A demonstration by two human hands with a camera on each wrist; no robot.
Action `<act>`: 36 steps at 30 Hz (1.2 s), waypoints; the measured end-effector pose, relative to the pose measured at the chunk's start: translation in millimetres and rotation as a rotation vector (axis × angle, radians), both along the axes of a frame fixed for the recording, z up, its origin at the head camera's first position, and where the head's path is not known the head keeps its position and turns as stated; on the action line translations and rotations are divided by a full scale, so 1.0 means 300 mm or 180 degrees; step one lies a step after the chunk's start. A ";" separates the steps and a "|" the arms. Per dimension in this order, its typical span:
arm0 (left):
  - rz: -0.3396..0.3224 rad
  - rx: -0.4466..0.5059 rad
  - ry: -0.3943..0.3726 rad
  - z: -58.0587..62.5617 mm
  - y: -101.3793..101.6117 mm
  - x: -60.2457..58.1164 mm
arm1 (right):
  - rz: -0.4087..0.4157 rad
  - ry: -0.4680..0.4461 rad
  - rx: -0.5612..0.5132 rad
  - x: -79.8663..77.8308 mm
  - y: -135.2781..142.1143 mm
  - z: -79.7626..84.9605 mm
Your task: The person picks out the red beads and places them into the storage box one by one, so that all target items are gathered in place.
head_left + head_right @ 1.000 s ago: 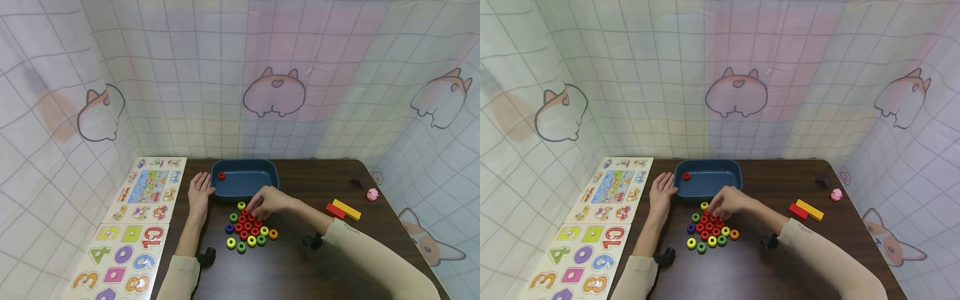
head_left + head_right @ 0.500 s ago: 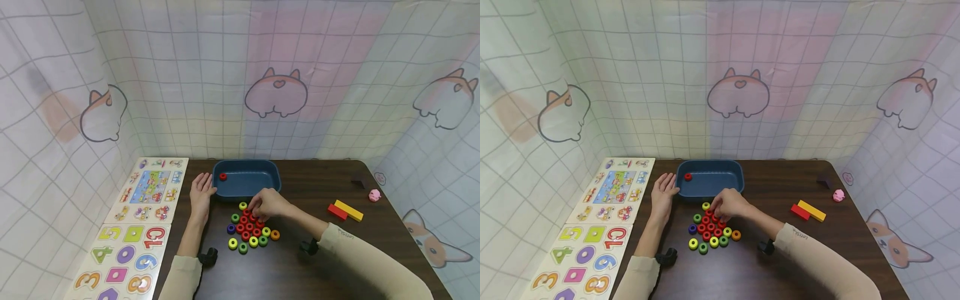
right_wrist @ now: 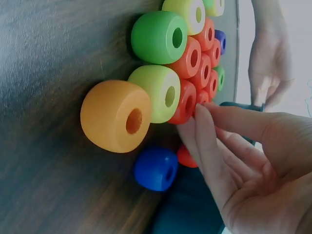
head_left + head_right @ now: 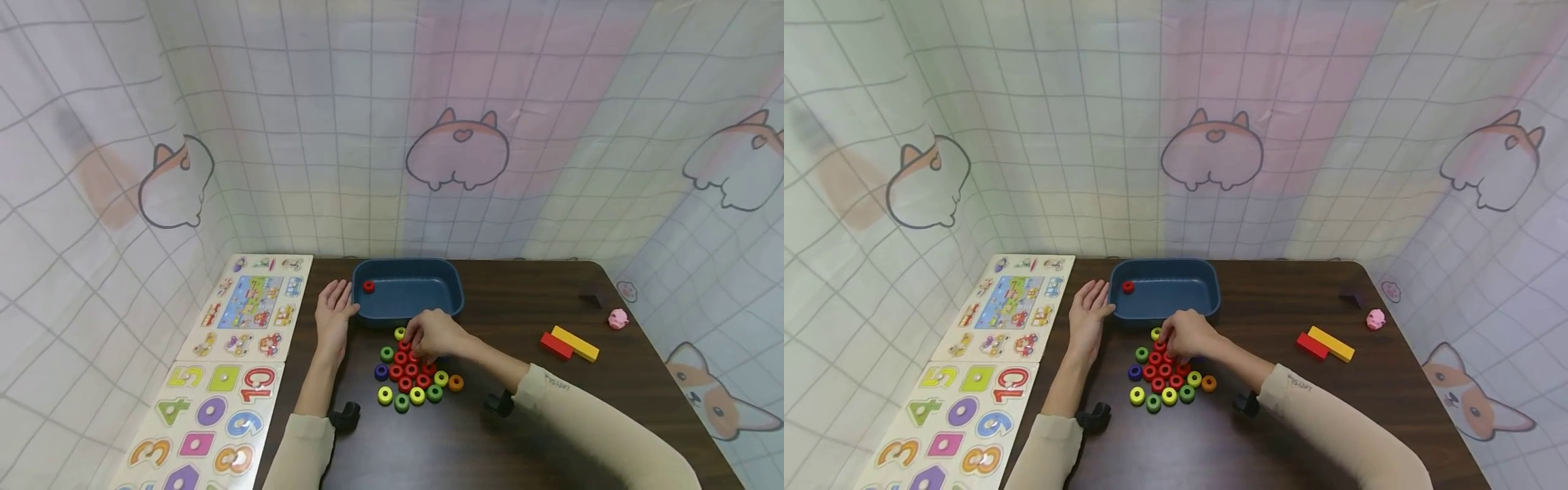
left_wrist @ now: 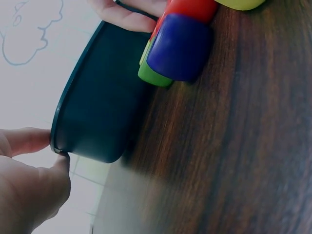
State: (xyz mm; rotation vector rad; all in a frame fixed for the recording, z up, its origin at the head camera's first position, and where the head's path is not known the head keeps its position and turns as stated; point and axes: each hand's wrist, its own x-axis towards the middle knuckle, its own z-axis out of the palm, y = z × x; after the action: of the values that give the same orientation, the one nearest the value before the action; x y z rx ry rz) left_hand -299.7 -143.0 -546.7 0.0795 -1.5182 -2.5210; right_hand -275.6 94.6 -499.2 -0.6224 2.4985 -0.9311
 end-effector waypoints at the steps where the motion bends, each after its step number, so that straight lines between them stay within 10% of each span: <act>1: 0.0014 -0.0011 0.0008 0.001 0.001 -0.002 | -0.0028 -0.0083 -0.0052 -0.002 -0.002 -0.002; 11: 0.0051 -0.0009 0.0014 0.006 0.003 -0.010 | 0.0023 -0.0781 -0.0641 -0.050 0.006 0.075; 20: -0.0071 0.0102 -0.0046 0.038 -0.001 0.019 | -0.0044 -0.1051 -0.0984 -0.245 -0.039 0.215; 28: -0.0094 0.0111 -0.0067 0.040 -0.008 0.033 | -0.0709 -0.0867 -0.0945 -0.441 -0.118 0.137; 36: 0.0010 0.0033 -0.0037 0.007 0.005 0.007 | -0.1021 -0.0673 -0.0807 -0.509 -0.184 0.018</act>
State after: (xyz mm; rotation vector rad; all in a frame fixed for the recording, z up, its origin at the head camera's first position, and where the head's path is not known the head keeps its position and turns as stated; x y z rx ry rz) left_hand -297.7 -141.4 -544.7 0.0980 -1.5084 -2.5305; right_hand -428.4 39.3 -493.9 -0.1809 2.3464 -1.3693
